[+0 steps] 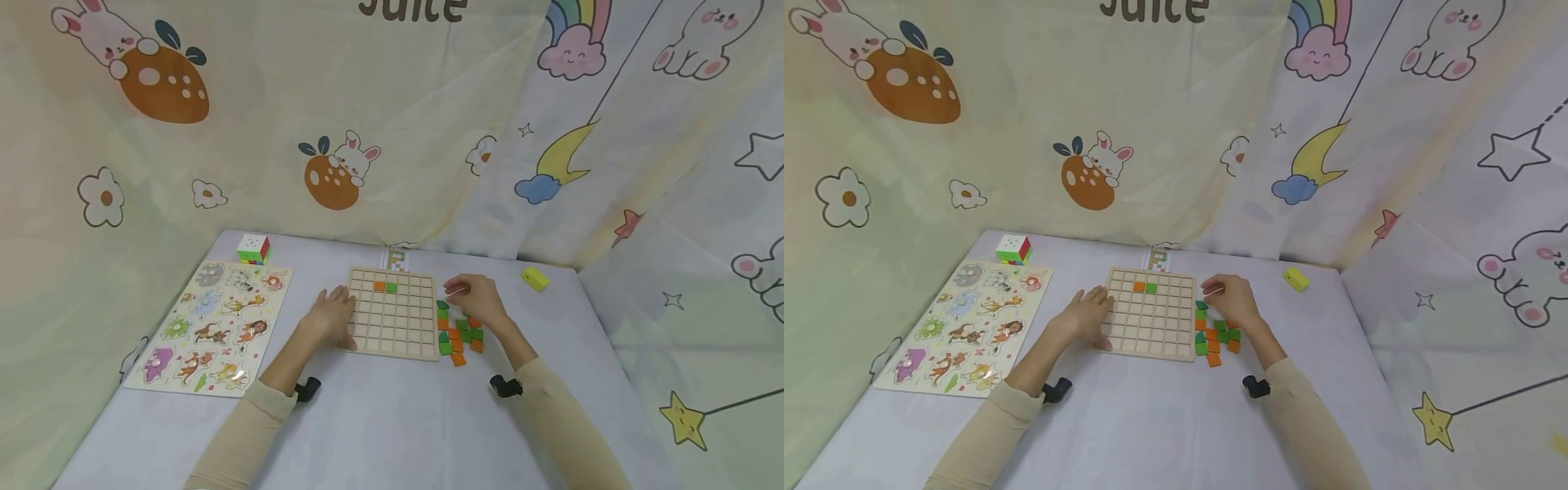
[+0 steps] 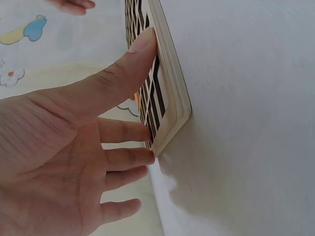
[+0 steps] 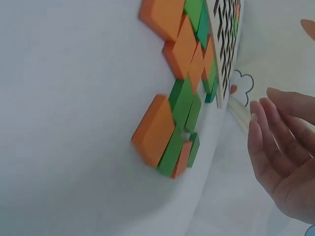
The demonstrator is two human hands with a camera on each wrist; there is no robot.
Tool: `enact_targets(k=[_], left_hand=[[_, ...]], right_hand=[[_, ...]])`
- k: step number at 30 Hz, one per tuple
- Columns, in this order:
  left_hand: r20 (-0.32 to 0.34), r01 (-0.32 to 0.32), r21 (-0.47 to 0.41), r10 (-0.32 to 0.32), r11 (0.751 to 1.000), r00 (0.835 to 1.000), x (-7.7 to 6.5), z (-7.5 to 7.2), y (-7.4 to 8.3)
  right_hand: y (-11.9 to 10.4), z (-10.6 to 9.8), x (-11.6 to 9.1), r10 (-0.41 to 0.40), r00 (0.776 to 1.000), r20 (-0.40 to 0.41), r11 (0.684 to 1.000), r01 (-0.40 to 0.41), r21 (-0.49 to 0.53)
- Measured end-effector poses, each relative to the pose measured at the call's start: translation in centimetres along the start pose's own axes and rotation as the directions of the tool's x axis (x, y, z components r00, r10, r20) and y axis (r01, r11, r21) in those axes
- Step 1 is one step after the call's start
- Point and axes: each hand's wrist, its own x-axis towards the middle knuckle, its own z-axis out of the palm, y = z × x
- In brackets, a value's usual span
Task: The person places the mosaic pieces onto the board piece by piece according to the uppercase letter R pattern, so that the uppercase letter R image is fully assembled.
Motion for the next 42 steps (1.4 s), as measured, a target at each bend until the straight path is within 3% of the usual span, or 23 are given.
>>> enact_targets(k=[8, 24, 36, 42], left_hand=[[-0.001, -0.001, 0.001, 0.001, 1.0, 1.0, 0.2, 0.1, 0.1], [-0.004, 0.001, -0.017, -0.001, 1.0, 1.0, -0.1, 0.3, 0.1], [0.0, 0.012, -0.015, -0.012, 1.0, 1.0, -0.1, 0.2, -0.1], [0.008, 0.01, -0.003, -0.01, 1.0, 1.0, 0.0, 0.2, -0.1]], right_hand=[[1.8, -1.3, -1.5, 0.0, 1.0, 0.015, 0.999, 0.001, -0.034], [4.3, -1.8, -3.1, 0.146, 0.977, 0.157, 0.976, -0.117, -0.181], [5.5, -1.9, -2.3, 0.168, 0.978, 0.128, 0.972, -0.142, -0.187], [5.8, -1.9, -2.6, 0.167, 0.983, 0.069, 0.978, -0.156, -0.141]])
